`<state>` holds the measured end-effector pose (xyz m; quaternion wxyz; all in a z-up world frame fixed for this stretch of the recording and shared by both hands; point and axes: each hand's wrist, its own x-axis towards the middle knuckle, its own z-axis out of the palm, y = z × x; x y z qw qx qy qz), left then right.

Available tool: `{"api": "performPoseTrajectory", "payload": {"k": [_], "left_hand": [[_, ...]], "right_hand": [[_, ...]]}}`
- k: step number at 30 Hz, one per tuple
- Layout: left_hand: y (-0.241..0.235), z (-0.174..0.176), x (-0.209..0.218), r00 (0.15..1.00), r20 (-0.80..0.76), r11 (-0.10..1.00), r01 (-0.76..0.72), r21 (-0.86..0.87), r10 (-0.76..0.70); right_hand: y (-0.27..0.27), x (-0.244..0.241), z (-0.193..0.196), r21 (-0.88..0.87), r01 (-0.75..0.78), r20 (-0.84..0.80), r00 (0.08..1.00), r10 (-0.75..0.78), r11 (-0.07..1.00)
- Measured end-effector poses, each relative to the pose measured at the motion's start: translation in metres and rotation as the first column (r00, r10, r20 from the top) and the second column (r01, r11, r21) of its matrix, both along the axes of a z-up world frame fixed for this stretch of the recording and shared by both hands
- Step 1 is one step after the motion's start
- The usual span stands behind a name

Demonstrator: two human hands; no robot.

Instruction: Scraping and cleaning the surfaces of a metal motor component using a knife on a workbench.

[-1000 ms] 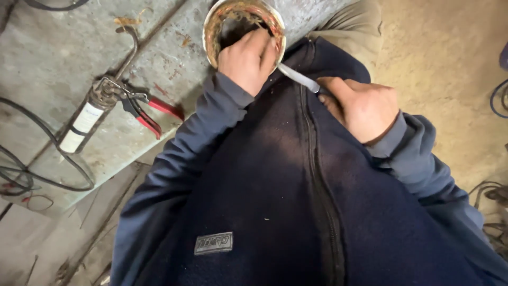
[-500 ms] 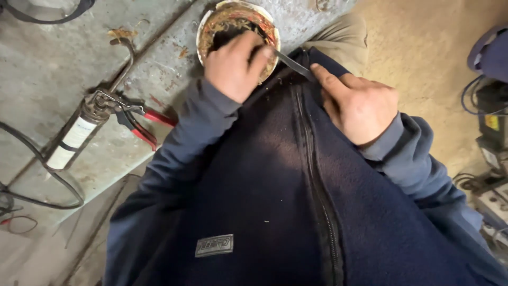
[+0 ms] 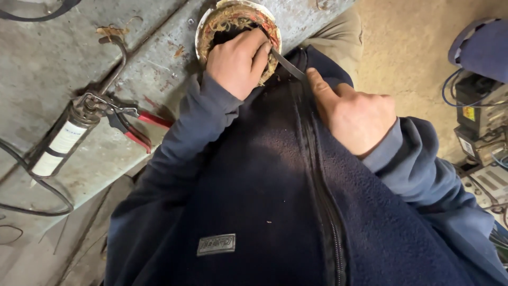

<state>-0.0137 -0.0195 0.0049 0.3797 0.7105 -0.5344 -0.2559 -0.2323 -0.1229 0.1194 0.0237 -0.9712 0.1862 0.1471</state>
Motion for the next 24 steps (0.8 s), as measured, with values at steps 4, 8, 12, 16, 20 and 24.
{"api": "performPoseTrajectory", "payload": {"k": [4,8,12,16,20,24], "left_hand": [[0.001,0.0,0.001,1.0,-0.027,1.0,0.011,-0.004,-0.011],[0.002,-0.002,0.0,1.0,-0.027,1.0,0.001,-0.026,-0.002],[0.001,-0.002,0.0,0.999,-0.035,1.0,-0.003,-0.02,0.002],[0.0,-0.003,-0.001,0.998,-0.055,1.0,-0.012,0.0,0.012],[-0.002,-0.004,-0.003,0.997,-0.077,0.999,-0.022,0.029,0.024],[-0.001,-0.006,-0.006,0.995,-0.088,0.998,-0.043,0.052,0.047]], "right_hand": [[0.001,0.002,0.001,-0.013,-0.025,-0.056,0.998,0.024,1.0],[0.002,0.004,0.005,-0.03,-0.013,-0.046,0.999,0.012,0.999],[0.002,0.005,0.006,-0.016,-0.012,-0.055,0.998,0.011,1.0],[0.003,0.008,0.008,-0.044,-0.037,-0.096,0.995,0.033,0.998],[0.004,0.009,0.011,-0.033,-0.019,-0.047,0.999,0.017,0.999],[0.004,0.008,0.01,-0.026,-0.023,-0.037,0.999,0.022,0.999]]}}
